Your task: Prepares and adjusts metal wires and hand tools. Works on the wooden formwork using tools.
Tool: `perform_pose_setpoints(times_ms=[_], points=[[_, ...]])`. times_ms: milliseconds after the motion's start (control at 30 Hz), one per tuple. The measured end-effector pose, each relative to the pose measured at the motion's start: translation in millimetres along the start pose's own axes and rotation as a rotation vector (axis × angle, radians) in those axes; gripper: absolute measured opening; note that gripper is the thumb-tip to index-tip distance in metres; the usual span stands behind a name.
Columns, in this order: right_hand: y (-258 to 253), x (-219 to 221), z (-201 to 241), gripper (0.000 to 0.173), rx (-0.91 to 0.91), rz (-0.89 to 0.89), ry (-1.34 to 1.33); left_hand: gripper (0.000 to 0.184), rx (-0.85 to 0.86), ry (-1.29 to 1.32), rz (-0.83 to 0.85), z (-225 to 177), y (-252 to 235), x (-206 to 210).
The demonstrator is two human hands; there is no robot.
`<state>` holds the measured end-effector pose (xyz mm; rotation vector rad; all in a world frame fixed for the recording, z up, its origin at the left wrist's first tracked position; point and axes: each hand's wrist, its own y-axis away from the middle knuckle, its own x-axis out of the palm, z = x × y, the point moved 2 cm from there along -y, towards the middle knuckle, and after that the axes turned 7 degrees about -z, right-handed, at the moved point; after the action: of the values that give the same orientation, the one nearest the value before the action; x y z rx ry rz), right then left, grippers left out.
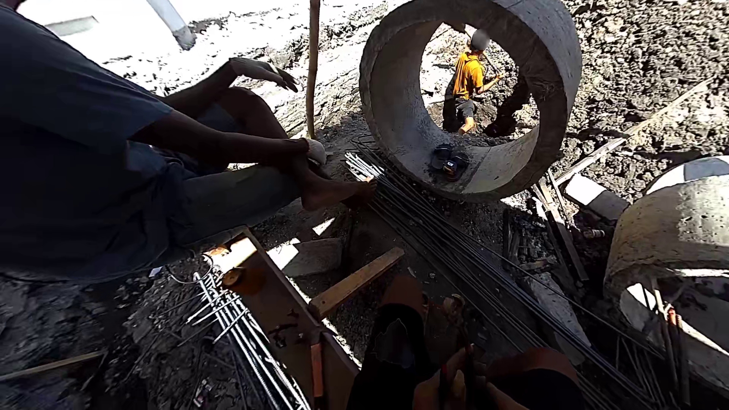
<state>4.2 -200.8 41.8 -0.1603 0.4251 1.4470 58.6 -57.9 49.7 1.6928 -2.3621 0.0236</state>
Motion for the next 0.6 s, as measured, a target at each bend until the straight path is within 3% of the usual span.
perform_pose_setpoints(times_ms=[333, 600], points=[[-1.0, -3.1, -18.6, 0.028, -0.007, 0.032, 0.071, 0.035, 0.117, -0.205, -0.126, 9.0, -5.7, -19.2], [0.8, -0.2, -20.9, 0.028, 0.0, 0.04, 0.077, 0.037, 0.152, -0.184, -0.097, 14.2, -3.6, -18.6]])
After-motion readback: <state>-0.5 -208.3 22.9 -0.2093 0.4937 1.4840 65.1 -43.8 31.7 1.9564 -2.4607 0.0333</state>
